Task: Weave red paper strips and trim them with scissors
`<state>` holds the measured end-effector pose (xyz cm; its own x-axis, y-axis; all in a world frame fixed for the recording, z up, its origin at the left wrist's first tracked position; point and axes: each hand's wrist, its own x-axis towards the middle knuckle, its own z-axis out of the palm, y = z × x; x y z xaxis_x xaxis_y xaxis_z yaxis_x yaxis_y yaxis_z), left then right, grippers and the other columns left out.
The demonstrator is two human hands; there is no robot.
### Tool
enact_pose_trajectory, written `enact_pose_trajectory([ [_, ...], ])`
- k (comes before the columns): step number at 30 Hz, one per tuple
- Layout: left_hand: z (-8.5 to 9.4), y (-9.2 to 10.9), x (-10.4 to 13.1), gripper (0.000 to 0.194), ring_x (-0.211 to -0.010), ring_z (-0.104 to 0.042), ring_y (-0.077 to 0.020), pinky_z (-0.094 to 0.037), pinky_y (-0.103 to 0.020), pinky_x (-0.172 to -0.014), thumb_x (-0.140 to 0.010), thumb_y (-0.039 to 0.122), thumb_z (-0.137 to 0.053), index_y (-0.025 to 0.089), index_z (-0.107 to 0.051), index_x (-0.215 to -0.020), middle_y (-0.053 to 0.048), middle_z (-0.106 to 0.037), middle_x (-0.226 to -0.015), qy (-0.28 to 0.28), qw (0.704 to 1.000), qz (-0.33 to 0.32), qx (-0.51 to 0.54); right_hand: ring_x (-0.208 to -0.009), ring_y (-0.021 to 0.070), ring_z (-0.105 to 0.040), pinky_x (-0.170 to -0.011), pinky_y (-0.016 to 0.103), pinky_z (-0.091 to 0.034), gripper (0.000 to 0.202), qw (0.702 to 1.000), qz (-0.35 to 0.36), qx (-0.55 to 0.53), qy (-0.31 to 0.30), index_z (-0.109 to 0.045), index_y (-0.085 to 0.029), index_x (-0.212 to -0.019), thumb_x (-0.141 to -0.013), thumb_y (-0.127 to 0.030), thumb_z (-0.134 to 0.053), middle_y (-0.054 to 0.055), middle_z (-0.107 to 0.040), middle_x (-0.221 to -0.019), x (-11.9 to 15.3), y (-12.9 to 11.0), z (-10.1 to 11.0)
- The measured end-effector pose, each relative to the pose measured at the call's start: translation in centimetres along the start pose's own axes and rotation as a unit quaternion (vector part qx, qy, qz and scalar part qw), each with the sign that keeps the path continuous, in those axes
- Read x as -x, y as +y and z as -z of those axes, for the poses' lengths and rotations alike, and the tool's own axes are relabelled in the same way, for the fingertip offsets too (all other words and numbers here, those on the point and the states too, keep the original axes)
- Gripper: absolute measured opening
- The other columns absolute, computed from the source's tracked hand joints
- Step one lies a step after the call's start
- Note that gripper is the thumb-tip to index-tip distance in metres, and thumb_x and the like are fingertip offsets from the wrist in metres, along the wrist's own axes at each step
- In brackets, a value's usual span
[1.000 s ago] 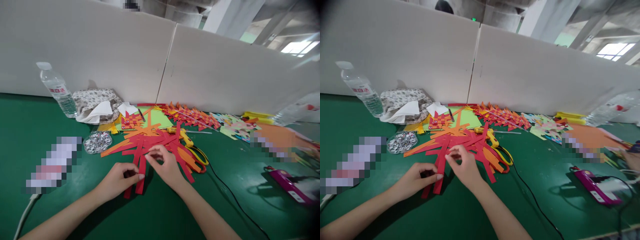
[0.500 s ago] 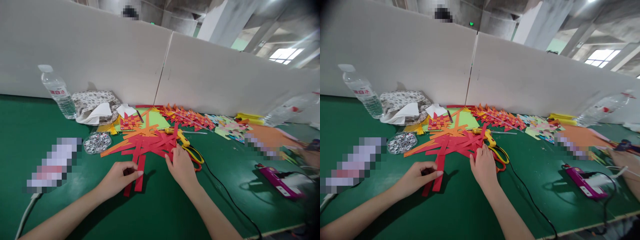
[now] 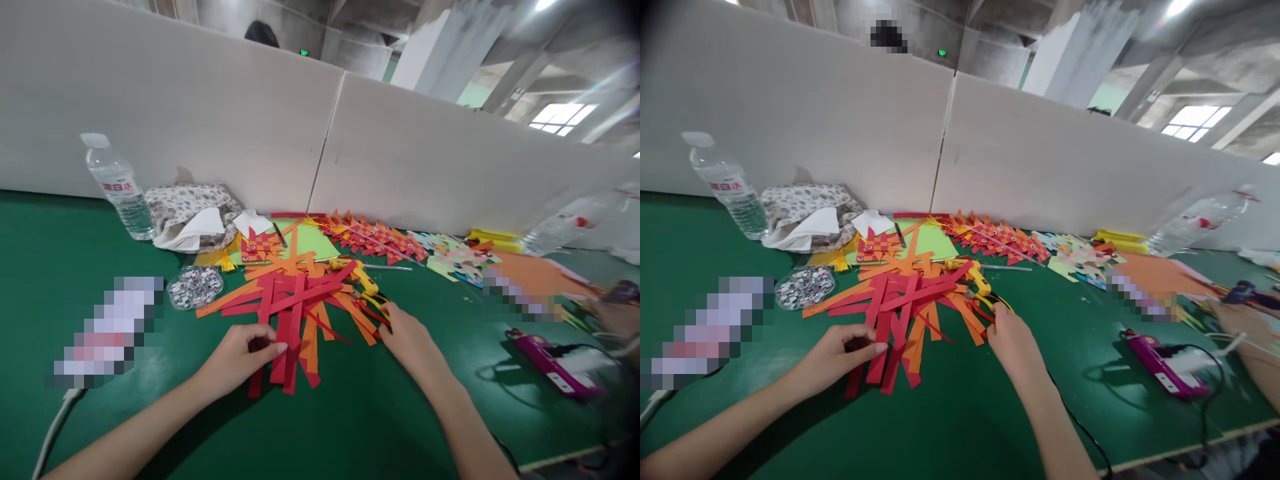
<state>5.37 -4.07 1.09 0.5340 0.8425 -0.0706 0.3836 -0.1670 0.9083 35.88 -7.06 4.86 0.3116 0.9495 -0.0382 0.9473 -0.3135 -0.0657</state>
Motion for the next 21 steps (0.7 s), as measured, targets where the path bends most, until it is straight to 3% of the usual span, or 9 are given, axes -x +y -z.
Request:
enact_pose_trajectory([
  [3,-0.1,-0.3,0.0,0.036,-0.058,-0.043,-0.0116,-0.032,-0.022,-0.055,-0.082,0.05,-0.053,0.017,-0.057,-0.067,0.003,-0.048,-0.062,0.002,1.0,-0.002,0.001,-0.067,0.0201,-0.06,-0.055,0.025,-0.031,0.025,0.999,0.017,0.027,-0.017,-0.048,-0.018,-0.091,-0.072,-0.002,-0.049,0.007,-0.063,-0.077,-0.6,1.3,0.4],
  [7,-0.1,-0.5,-0.1,0.036,-0.058,-0.043,-0.0114,-0.033,-0.022,-0.054,-0.083,0.05,-0.053,0.017,-0.058,-0.069,0.003,-0.05,-0.063,0.005,1.0,-0.006,0.006,-0.061,0.0191,-0.056,-0.05,0.025,-0.023,0.026,0.997,0.043,0.062,-0.02,-0.04,-0.022,-0.077,-0.063,-0.006,-0.055,0.001,-0.056,-0.064,-1.2,2.2,1.0],
  [12,0.0,-0.4,-0.2,0.035,-0.058,-0.043,-0.0115,-0.032,-0.022,-0.054,-0.083,0.049,-0.053,0.017,-0.06,-0.072,0.002,-0.05,-0.063,0.001,1.0,0.003,0.003,-0.055,0.0155,-0.054,-0.05,0.024,-0.025,0.024,0.998,0.041,-0.03,-0.043,-0.035,-0.024,-0.071,-0.062,-0.015,-0.055,-0.004,-0.056,-0.06,-1.0,2.9,3.8],
  [17,-0.1,-0.4,-0.1,0.035,-0.058,-0.042,-0.0114,-0.031,-0.022,-0.054,-0.083,0.049,-0.053,0.017,-0.058,-0.071,0.003,-0.048,-0.063,-0.003,1.0,0.005,0.008,-0.053,0.0165,-0.05,-0.049,0.026,-0.022,0.024,0.994,0.003,0.08,0.075,-0.038,-0.024,-0.071,-0.06,-0.017,-0.058,-0.003,-0.055,-0.059,0.6,1.4,6.4],
  [21,0.0,-0.2,-0.1,0.034,-0.058,-0.041,-0.0111,-0.031,-0.022,-0.054,-0.083,0.048,-0.054,0.017,-0.058,-0.07,0.003,-0.049,-0.063,0.001,1.0,0.005,0.009,-0.05,0.0161,-0.047,-0.049,0.026,-0.024,0.025,0.993,-0.024,0.032,0.113,-0.039,-0.024,-0.069,-0.059,-0.018,-0.061,-0.003,-0.052,-0.056,0.3,0.9,6.1],
])
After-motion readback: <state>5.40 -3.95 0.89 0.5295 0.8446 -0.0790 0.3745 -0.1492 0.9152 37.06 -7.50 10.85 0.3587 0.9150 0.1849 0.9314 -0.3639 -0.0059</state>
